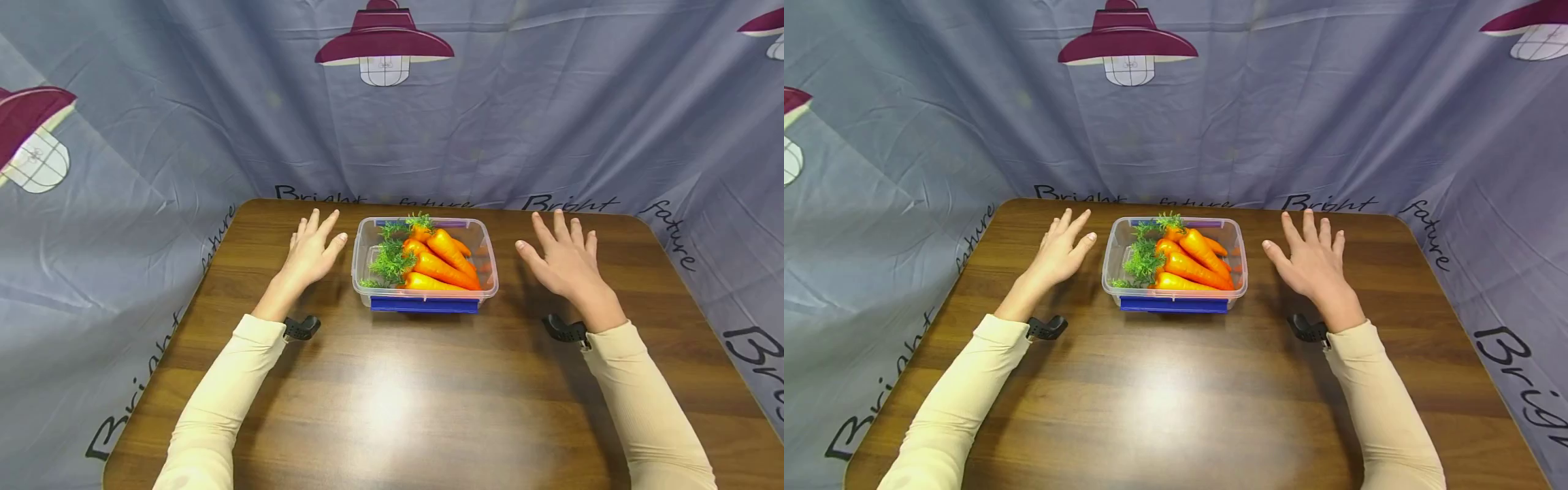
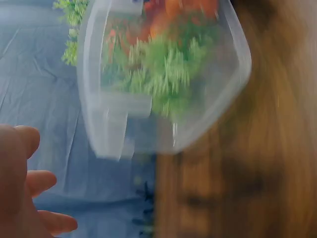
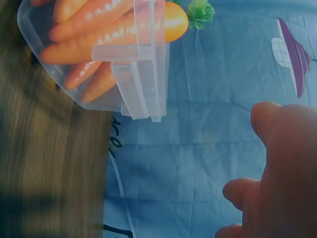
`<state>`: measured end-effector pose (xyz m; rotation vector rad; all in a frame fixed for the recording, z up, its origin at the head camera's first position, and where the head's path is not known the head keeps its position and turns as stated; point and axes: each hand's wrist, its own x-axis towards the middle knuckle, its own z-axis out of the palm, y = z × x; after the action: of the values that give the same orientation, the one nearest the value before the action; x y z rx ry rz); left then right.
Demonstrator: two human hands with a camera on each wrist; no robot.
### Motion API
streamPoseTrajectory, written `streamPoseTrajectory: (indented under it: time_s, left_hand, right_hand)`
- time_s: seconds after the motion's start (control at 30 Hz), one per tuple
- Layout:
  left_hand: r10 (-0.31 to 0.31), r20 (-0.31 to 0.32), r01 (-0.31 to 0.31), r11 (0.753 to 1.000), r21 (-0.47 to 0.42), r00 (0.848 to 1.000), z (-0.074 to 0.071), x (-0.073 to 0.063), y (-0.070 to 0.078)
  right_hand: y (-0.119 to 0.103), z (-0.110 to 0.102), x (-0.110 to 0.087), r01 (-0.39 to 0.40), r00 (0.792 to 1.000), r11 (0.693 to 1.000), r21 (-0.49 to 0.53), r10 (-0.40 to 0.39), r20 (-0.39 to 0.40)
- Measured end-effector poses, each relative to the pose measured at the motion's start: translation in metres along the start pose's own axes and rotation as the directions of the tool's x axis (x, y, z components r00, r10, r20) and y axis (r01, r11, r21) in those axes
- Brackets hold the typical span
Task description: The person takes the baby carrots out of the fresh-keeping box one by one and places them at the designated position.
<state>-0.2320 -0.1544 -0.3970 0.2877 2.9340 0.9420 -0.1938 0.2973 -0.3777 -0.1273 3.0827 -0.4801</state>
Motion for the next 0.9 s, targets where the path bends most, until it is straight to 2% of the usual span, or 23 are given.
streamPoseTrajectory:
  time_s: [0.1,0.27,0.47,0.63,0.7,0.9]
  left_hand:
    - [0.012,0.005,-0.012,0.994,-0.111,1.000,0.010,0.001,0.001]
    - [0.019,0.009,-0.016,0.965,-0.260,1.000,0.028,0.001,0.005]
    - [-0.009,0.035,0.022,0.910,-0.413,0.999,0.046,0.000,0.009]
    - [-0.036,0.053,0.056,0.892,-0.449,0.998,0.058,-0.001,0.011]
    - [-0.034,0.053,0.055,0.887,-0.458,0.998,0.061,-0.001,0.010]
    - [-0.014,0.030,0.028,0.850,-0.526,0.999,0.065,0.002,0.009]
  right_hand:
    - [-0.002,-0.001,0.001,0.003,1.000,1.000,0.001,-0.003,0.007]
    - [-0.003,0.001,0.002,-0.001,1.000,1.000,-0.001,0.001,0.016]
    - [-0.003,0.001,0.001,-0.011,1.000,1.000,0.000,0.011,0.021]
    - [-0.003,0.001,0.001,-0.016,0.999,1.000,0.009,0.016,0.030]
    - [-0.003,0.001,0.001,-0.015,0.999,1.000,0.020,0.014,0.032]
    - [-0.005,0.002,0.003,-0.006,1.000,0.999,0.051,0.004,0.030]
